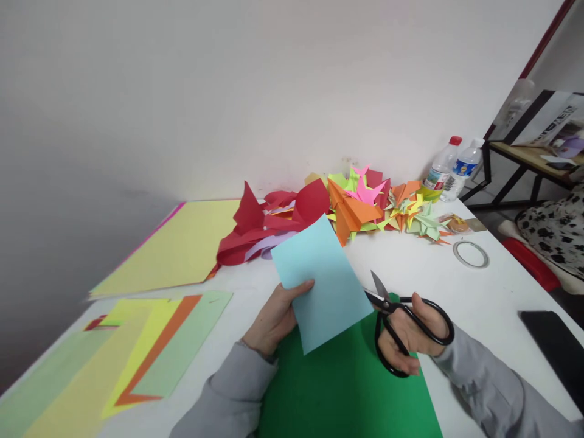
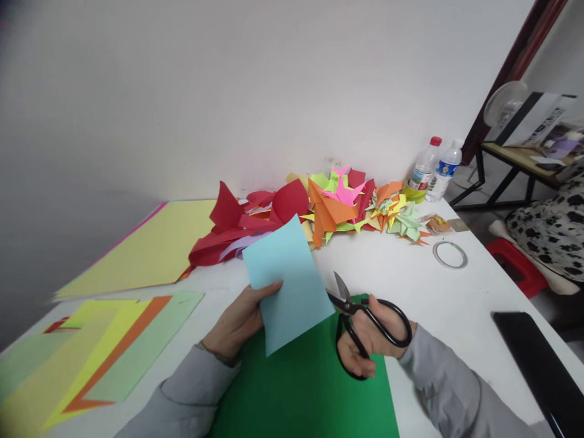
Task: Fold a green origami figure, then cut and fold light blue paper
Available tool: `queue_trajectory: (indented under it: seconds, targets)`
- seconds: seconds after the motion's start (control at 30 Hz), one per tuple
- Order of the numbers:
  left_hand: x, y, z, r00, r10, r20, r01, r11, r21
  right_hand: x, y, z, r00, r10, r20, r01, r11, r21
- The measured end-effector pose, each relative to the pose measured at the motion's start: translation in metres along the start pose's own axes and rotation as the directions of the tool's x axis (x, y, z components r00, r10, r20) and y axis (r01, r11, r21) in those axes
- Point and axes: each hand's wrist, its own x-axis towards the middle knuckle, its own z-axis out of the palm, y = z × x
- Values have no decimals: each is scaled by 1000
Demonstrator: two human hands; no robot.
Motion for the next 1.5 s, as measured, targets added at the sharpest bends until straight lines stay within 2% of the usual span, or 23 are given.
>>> queue_trajectory:
  seconds: [0.1,0.33,0.67,0.93,1.17,1.37,1.5]
  targets:
    - [-1,-2,1,999,37,9,-37,999,26,2,1,0,997,-8,82,6,999,35]
    - [-2,-7,5,998,67,22,-68,996,53,3,2,-1,996,-10,94,9,1000,19]
    - [-4,-7,9,997,81,-7,-81,995,51,6,1,3,997,-62,37,61,997,38]
    - [-2,-8,8,993,110,-54,-109,994,21,9,-3,10,990,-56,-127,68,993,92]
    - [-2,-7,8,991,104,-78,-104,995,14,9,-5,9,986,-111,-121,126,984,125]
    - [-2,-9,8,996,82,-43,-82,996,18,8,-6,10,985,-98,-146,111,990,84]
    - [-4,-11,10,995,79,-59,-77,997,31,8,-3,8,990,-91,-109,99,993,70]
